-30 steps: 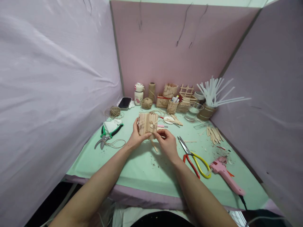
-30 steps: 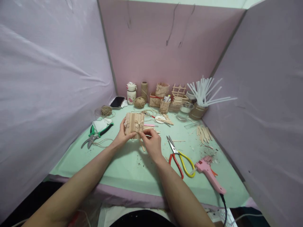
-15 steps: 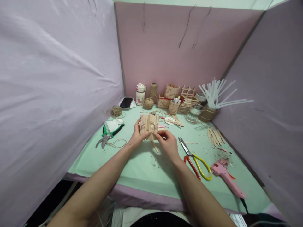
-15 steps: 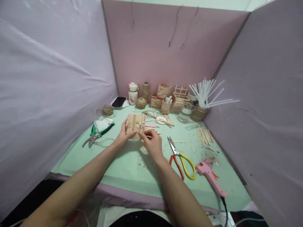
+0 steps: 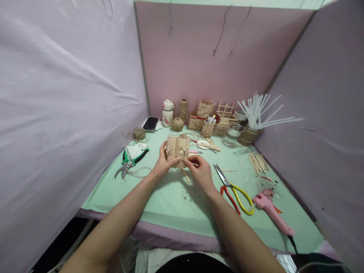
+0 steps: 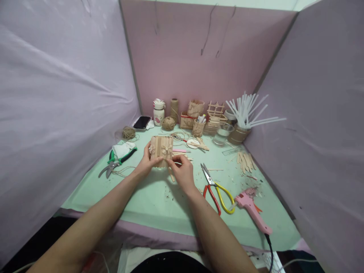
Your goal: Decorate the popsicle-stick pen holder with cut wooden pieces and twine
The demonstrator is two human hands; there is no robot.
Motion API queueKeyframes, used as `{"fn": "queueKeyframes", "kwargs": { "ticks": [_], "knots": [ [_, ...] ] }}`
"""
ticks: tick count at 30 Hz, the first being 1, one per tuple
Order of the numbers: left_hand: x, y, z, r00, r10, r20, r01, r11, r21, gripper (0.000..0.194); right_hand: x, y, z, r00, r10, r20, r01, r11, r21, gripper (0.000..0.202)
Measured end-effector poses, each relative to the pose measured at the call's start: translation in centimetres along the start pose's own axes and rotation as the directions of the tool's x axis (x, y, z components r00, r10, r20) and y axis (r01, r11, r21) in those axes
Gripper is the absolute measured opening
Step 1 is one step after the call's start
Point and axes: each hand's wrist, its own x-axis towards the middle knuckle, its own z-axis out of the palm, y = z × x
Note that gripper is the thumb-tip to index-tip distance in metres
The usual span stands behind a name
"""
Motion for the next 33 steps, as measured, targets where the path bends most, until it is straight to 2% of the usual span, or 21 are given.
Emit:
{"fn": "queueKeyframes", "kwargs": {
  "ticks": [3, 8, 14, 17, 20, 23, 25, 27, 29, 31, 33],
  "knots": [
    [0.2, -0.3, -0.1, 1.0, -0.016, 0.001, 0.016, 0.999, -0.039, 0.111, 0.0, 0.1, 0.0, 1.0, -0.002, -0.002, 0.002, 1.0, 0.01, 0.029],
    [0.6, -0.9, 0.0, 0.997, -0.071, -0.016, 0.067, 0.978, -0.197, 0.101, 0.0, 0.0, 0.0, 1.0, -0.023, -0.012, 0.023, 1.0, 0.02, 0.028],
    [0.8, -0.3, 0.3, 0.992, -0.115, -0.043, 0.097, 0.951, -0.295, 0.092, 0.0, -0.1, 0.0, 0.998, -0.051, -0.034, 0.05, 0.999, -0.016, 0.024],
    [0.7, 0.2, 0.4, 0.99, -0.128, -0.055, 0.102, 0.939, -0.329, 0.087, -0.3, -1.0, -0.5, 0.982, -0.152, -0.113, 0.141, 0.985, -0.103, 0.021],
    [0.5, 0.7, 0.3, 0.981, -0.179, -0.069, 0.145, 0.926, -0.347, 0.078, -1.5, -3.1, -2.0, 0.937, -0.304, -0.174, 0.264, 0.939, -0.22, 0.015],
    [0.3, 1.0, 0.1, 0.973, -0.222, -0.067, 0.185, 0.919, -0.349, 0.068, -3.8, -5.1, -5.4, 0.899, -0.429, -0.09, 0.362, 0.843, -0.398, 0.011],
    [0.3, 1.0, 0.0, 0.974, -0.22, -0.049, 0.188, 0.913, -0.361, 0.065, -5.6, -5.6, -8.9, 0.904, -0.428, -0.003, 0.354, 0.751, -0.558, 0.012],
    [0.3, 1.0, 0.0, 0.978, -0.205, -0.031, 0.178, 0.906, -0.384, 0.064, -7.2, -5.1, -13.2, 0.947, -0.322, -0.009, 0.225, 0.681, -0.696, 0.018],
    [0.4, 0.9, 0.0, 0.982, -0.188, -0.022, 0.163, 0.9, -0.405, 0.065, -8.7, -4.0, -17.6, 0.99, -0.138, -0.039, 0.051, 0.593, -0.804, 0.028],
    [0.5, 0.9, 0.0, 0.985, -0.17, -0.014, 0.148, 0.896, -0.419, 0.065, -10.0, -2.6, -21.4, 0.996, 0.023, -0.091, -0.092, 0.465, -0.88, 0.037],
    [0.7, 0.8, 0.0, 0.985, -0.169, -0.016, 0.147, 0.894, -0.423, 0.063, -11.2, -1.2, -23.9, 0.98, 0.143, -0.137, -0.18, 0.352, -0.919, 0.041]
  ]
}}
